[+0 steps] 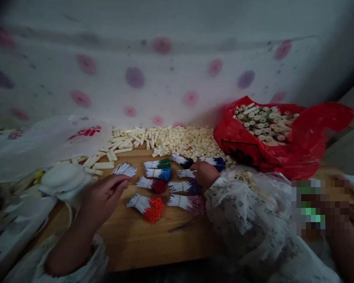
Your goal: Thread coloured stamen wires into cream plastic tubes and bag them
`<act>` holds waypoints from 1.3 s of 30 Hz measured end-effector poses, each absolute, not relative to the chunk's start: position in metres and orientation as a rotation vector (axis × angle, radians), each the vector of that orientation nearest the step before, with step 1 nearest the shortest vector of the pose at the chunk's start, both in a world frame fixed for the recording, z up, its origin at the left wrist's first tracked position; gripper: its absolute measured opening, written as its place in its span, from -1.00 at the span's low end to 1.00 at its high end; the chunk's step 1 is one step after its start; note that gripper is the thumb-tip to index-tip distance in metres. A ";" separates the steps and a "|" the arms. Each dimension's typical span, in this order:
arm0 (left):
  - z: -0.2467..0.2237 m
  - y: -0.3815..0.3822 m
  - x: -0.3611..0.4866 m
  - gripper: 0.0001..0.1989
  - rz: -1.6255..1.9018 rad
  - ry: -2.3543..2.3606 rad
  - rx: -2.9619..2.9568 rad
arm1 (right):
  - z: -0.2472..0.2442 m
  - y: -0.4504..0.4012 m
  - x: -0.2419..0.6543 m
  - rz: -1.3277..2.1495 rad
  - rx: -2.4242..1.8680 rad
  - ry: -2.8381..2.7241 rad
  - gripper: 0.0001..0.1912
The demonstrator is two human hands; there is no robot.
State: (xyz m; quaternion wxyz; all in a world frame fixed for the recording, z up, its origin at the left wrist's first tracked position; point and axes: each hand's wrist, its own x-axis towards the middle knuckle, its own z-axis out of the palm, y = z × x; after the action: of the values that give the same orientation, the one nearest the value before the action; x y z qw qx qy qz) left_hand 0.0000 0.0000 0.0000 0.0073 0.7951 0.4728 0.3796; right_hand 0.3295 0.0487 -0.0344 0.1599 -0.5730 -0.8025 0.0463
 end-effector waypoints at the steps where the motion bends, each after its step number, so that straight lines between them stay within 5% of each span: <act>1: -0.001 0.001 0.004 -0.82 1.122 1.427 2.513 | -0.036 0.052 0.329 0.134 -1.648 -2.310 -0.77; 11: 0.010 0.015 0.068 -0.85 0.580 1.346 2.543 | 0.008 0.106 0.301 0.081 -1.568 -2.523 -0.79; 21: -0.044 0.018 0.094 -0.88 1.016 0.986 2.484 | -0.004 0.188 0.213 0.123 -1.436 -2.886 -0.79; 28: -0.040 0.021 0.082 -0.83 1.191 1.093 2.282 | -0.013 0.225 0.197 -0.059 -1.722 -3.017 -0.72; 39: -0.041 0.018 0.088 -0.86 1.226 1.121 2.045 | -0.031 0.214 0.176 -0.112 -1.327 -3.068 -0.75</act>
State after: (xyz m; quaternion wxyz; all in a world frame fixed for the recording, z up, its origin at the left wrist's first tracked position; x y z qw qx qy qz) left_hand 0.0883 0.0179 -0.0410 0.2509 0.7515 0.4117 0.4503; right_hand 0.1757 0.2140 -0.0315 -0.1016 -0.3947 -0.9125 -0.0335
